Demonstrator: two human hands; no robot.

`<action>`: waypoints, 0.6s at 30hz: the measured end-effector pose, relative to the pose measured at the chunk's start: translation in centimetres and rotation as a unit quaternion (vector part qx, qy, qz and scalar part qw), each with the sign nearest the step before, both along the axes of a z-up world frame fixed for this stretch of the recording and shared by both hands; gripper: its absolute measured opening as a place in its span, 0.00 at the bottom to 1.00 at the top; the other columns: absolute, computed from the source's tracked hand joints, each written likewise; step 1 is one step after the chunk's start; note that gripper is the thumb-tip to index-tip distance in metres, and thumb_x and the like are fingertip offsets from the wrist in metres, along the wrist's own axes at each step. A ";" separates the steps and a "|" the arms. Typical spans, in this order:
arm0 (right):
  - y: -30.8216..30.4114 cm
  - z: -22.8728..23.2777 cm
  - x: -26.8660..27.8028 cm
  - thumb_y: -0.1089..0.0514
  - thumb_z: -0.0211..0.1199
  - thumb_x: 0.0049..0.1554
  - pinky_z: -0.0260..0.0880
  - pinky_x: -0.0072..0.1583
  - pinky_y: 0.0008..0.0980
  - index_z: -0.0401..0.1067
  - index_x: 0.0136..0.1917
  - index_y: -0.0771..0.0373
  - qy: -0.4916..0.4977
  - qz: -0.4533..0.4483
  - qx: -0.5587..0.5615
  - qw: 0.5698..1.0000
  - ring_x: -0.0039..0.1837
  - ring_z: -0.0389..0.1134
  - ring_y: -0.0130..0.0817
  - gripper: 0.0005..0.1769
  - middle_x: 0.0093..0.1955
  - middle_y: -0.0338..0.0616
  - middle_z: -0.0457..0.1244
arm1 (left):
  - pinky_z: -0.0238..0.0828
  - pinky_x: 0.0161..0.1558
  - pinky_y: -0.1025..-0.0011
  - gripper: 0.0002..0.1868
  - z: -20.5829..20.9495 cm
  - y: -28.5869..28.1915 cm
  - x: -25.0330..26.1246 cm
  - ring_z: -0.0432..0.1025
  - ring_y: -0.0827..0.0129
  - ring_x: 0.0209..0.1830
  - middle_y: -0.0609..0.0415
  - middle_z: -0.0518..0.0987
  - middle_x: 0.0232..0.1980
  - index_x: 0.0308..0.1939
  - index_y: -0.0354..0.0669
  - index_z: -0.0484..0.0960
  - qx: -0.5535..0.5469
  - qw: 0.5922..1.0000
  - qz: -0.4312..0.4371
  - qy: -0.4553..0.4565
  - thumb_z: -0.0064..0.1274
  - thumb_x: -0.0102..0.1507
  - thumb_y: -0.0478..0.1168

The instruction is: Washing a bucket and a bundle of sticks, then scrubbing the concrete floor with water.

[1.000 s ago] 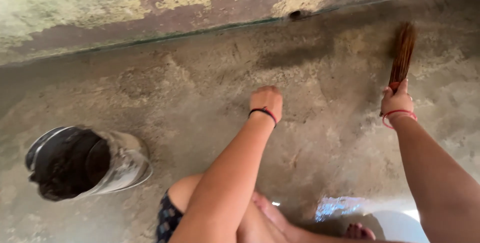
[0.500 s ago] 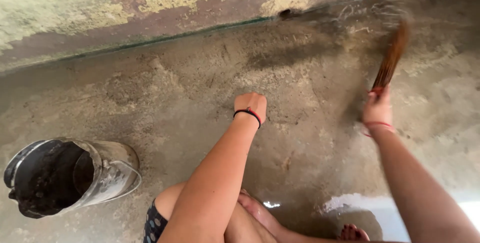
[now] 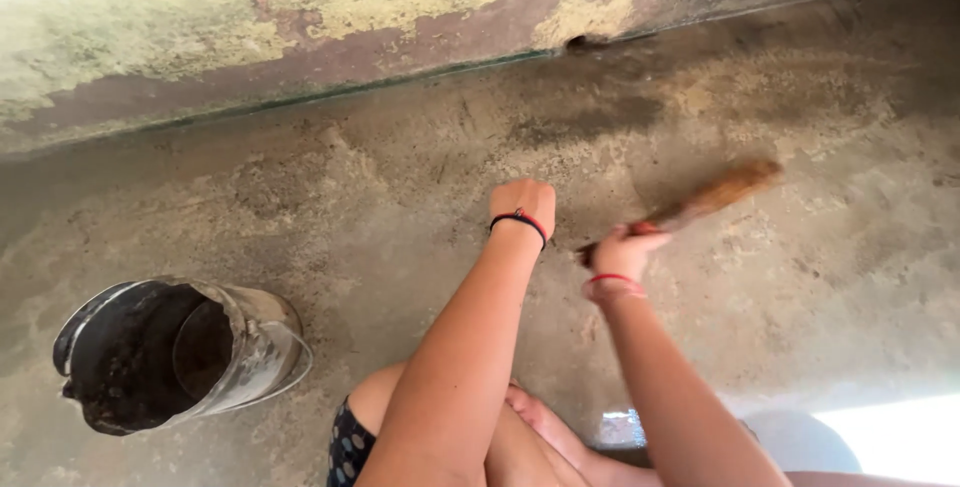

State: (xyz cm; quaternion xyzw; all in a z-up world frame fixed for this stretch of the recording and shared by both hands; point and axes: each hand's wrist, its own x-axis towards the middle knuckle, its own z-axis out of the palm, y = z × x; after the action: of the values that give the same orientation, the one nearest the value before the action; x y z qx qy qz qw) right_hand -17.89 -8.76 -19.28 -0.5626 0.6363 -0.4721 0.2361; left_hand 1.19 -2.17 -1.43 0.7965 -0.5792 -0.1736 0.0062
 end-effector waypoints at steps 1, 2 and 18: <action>2.5 4.0 3.0 0.58 0.56 0.65 0.73 0.54 0.45 0.37 0.76 0.63 -0.061 0.018 0.116 0.991 0.58 0.70 0.50 0.37 0.66 0.62 0.62 | 0.77 0.51 0.60 0.12 0.0 -0.1 0.2 0.79 0.56 0.54 0.48 0.84 0.51 0.46 0.49 0.88 -0.007 1.000 0.015 0.003 0.50 0.64 0.38; 4.9 8.4 6.0 0.57 0.55 0.62 0.79 0.43 0.43 0.48 0.72 0.58 -0.121 0.037 0.229 0.965 0.50 0.73 0.46 0.28 0.61 0.57 0.64 | 0.77 0.52 0.60 0.13 -0.1 -0.1 0.5 0.79 0.55 0.53 0.48 0.84 0.51 0.46 0.48 0.88 -0.013 0.999 0.029 0.007 0.48 0.65 0.38; 7.6 17.2 10.6 0.59 0.48 0.64 0.71 0.40 0.46 0.25 0.84 0.54 -0.094 0.091 0.348 0.928 0.41 0.71 0.50 0.45 0.58 0.61 0.65 | 0.77 0.52 0.59 0.14 1.0 0.2 2.5 0.79 0.55 0.54 0.48 0.83 0.52 0.46 0.49 0.88 -0.045 0.986 0.148 0.064 0.45 0.66 0.39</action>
State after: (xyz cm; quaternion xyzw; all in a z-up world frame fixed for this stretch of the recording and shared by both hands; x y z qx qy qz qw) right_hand -7.30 -1.13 -2.13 -0.4533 0.6817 -0.2480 0.5180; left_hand 3.65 -2.01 -0.42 0.8593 -0.4609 -0.1955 0.1049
